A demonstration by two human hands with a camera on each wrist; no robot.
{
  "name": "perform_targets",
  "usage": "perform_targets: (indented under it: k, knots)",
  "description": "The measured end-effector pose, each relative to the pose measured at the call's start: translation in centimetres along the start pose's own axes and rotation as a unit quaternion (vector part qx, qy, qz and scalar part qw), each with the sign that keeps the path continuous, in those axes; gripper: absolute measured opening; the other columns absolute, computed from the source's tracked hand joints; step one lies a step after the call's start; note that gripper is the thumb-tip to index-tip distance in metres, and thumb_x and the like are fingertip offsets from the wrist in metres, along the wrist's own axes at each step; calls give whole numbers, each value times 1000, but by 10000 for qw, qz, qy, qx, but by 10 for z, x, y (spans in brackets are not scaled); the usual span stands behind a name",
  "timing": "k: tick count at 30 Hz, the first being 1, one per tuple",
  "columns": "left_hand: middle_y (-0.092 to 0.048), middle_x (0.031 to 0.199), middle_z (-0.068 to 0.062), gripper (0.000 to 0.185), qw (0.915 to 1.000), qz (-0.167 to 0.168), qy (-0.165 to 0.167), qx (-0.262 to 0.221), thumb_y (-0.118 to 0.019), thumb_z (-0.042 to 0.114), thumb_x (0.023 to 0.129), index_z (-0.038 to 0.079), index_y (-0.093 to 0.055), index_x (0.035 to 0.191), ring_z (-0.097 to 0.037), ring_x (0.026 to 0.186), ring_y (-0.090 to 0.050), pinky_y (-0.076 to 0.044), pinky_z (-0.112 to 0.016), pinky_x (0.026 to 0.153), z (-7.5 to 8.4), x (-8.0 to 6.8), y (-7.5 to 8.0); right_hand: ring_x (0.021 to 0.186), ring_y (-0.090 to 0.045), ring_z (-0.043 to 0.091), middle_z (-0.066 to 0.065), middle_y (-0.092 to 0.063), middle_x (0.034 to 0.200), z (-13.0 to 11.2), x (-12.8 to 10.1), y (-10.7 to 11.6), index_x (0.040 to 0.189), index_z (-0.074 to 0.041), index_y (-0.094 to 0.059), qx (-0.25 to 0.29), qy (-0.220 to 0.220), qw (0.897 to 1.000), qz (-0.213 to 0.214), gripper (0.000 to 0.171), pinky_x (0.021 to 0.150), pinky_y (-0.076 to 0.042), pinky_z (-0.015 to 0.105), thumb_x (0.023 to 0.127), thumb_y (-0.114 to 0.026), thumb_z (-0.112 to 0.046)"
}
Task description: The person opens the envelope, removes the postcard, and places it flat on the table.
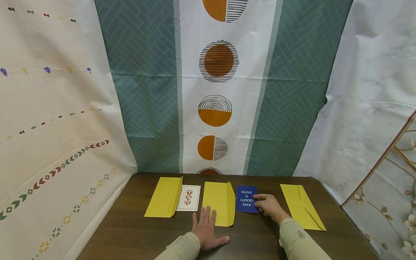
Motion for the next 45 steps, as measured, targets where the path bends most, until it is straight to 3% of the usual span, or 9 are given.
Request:
perform_targets:
  k: [15, 30, 38, 45]
  knots:
    - [-13, 181, -14, 115, 10000, -69, 35, -47, -56, 87, 87, 12, -28, 169, -41, 168, -9, -3, -71, 131, -5, 4, -6, 62, -52, 16, 4, -58, 72, -10, 1, -20, 138, -2, -70, 8, 33, 9999, -144, 39, 54, -40, 27, 99, -69, -8]
    - [-14, 181, -15, 113, 9999, -75, 53, -69, -58, 86, 88, 12, -29, 169, -42, 168, -8, -3, -71, 131, -4, 5, -5, 59, -57, 18, 8, -64, 71, -24, -7, -16, 149, 0, -60, -327, 409, 9986, 64, 49, 51, -43, 28, 102, -65, -11]
    - [-14, 180, -16, 112, 10000, -45, 0, -29, -57, 85, 90, 11, -29, 169, -42, 168, -9, -3, -71, 131, -3, 3, -4, 62, -59, 19, 11, -72, 94, -28, -14, -20, 155, 2, -52, -430, 514, 9978, 4, 56, 52, -48, 30, 102, -65, -9]
    - [-14, 180, -16, 111, 10000, -4, -40, -37, -57, 84, 91, 10, -29, 169, -43, 168, -9, -3, -72, 131, -3, 3, -3, 64, -60, 20, 25, -71, 125, -29, -19, -19, 159, 2, -44, -427, 593, 9973, 59, 64, 53, -48, 31, 100, -66, -8]
Point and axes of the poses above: each hand's wrist, its own x-axis towards the middle knuckle, its own y-axis out of the back of the hand, z = x × y, the point moved 8 cm from there along x, towards the middle knuckle
